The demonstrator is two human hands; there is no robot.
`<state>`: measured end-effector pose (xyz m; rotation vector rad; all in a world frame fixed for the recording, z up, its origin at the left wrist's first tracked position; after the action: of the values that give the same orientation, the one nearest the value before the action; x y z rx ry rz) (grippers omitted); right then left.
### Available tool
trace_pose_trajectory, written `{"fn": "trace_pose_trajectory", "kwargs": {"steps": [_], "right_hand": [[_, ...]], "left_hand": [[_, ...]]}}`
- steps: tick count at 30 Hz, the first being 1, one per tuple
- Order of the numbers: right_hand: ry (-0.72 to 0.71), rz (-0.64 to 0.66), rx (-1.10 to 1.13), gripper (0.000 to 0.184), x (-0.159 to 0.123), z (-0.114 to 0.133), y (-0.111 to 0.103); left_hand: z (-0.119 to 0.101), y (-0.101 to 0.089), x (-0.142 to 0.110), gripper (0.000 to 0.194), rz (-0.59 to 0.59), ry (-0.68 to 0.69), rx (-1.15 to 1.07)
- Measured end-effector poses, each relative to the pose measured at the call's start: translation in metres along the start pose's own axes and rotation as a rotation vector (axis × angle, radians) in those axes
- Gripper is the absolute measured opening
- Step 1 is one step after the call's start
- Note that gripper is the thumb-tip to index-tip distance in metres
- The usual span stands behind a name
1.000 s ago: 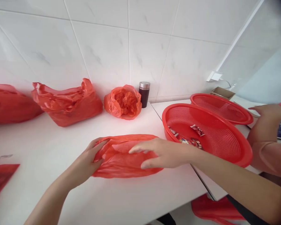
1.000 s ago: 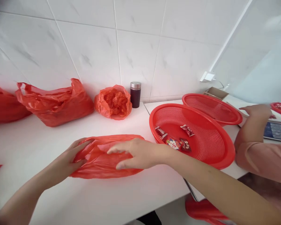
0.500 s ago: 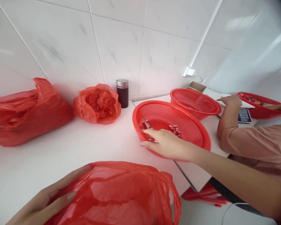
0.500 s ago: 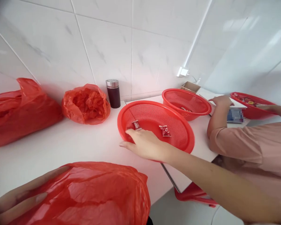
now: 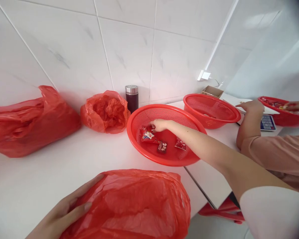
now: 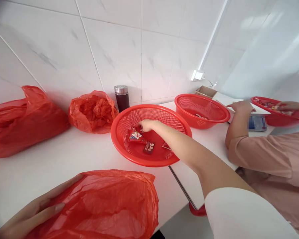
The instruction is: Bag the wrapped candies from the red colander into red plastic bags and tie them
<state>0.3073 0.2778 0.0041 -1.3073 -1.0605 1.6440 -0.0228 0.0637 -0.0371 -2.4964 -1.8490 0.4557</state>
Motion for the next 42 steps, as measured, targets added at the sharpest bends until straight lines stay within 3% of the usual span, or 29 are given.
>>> {"fn": "trace_pose_trajectory", "kwargs": {"steps": [3,8,11,12,14,16,18,21,23,25,28,31,33,36,40,42], "right_hand": [[0.076,-0.027,-0.007,0.025,0.006,-0.002,-0.010],[0.102,-0.165,0.107,0.017,-0.019,0.007,-0.055],[-0.049,-0.218,0.280,0.026,-0.064,0.046,-0.076],[-0.198,-0.171,0.449,0.026,-0.085,0.068,-0.076],[-0.372,0.013,0.587,0.021,-0.128,0.111,-0.059],[-0.425,0.191,0.505,0.018,-0.163,0.146,-0.028],[-0.444,0.199,0.351,0.019,-0.177,0.164,-0.005],[-0.375,0.005,0.315,0.025,-0.154,0.156,-0.009],[-0.295,-0.164,0.374,0.028,-0.121,0.132,-0.030],[-0.183,-0.265,0.252,0.030,-0.084,0.102,-0.043],[-0.082,-0.148,0.065,0.051,-0.039,0.067,-0.031],[-0.045,-0.092,0.025,0.071,-0.020,0.048,-0.010],[-0.026,-0.089,0.024,0.072,-0.020,0.041,-0.008],[-0.053,-0.077,0.103,0.067,-0.038,0.044,-0.027],[-0.365,0.028,0.595,0.056,-0.097,0.091,-0.065],[-0.490,0.168,0.699,0.053,-0.129,0.125,-0.061]], "left_hand": [[0.002,0.002,0.000,0.057,0.036,-0.005,-0.106],[-0.013,-0.001,-0.006,0.060,-0.093,0.012,-0.172],[-0.016,0.000,-0.008,0.063,-0.089,0.012,-0.176],[-0.015,0.001,-0.009,0.064,-0.082,0.012,-0.184],[-0.012,0.001,-0.009,0.067,-0.072,0.015,-0.220],[-0.008,0.003,-0.010,0.071,-0.058,0.007,-0.278],[-0.009,0.007,-0.012,0.074,-0.043,-0.012,-0.337],[-0.017,0.010,-0.015,0.074,-0.048,-0.006,-0.364],[-0.022,0.010,-0.017,0.072,-0.063,0.017,-0.334],[-0.025,0.010,-0.017,0.072,-0.047,0.041,-0.290],[-0.024,0.010,-0.017,0.070,-0.021,0.065,-0.277],[-0.021,0.010,-0.017,0.071,-0.041,0.059,-0.304],[-0.021,0.012,-0.017,0.071,-0.039,0.052,-0.301],[-0.021,0.013,-0.018,0.072,-0.025,0.046,-0.333],[-0.019,0.014,-0.017,0.070,-0.016,0.038,-0.369],[-0.018,0.014,-0.016,0.069,-0.009,0.052,-0.376]]}}
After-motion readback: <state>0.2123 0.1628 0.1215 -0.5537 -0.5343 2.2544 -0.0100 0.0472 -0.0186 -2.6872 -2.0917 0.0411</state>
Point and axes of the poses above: each hand's wrist, its own x-axis towards the middle knuckle, its own y-axis out of the palm, z = x × y, the point moved 6 cm from there along x, towards the middle knuckle, and after that the axes turned 9 degrees about y, right-handed, at the moved point
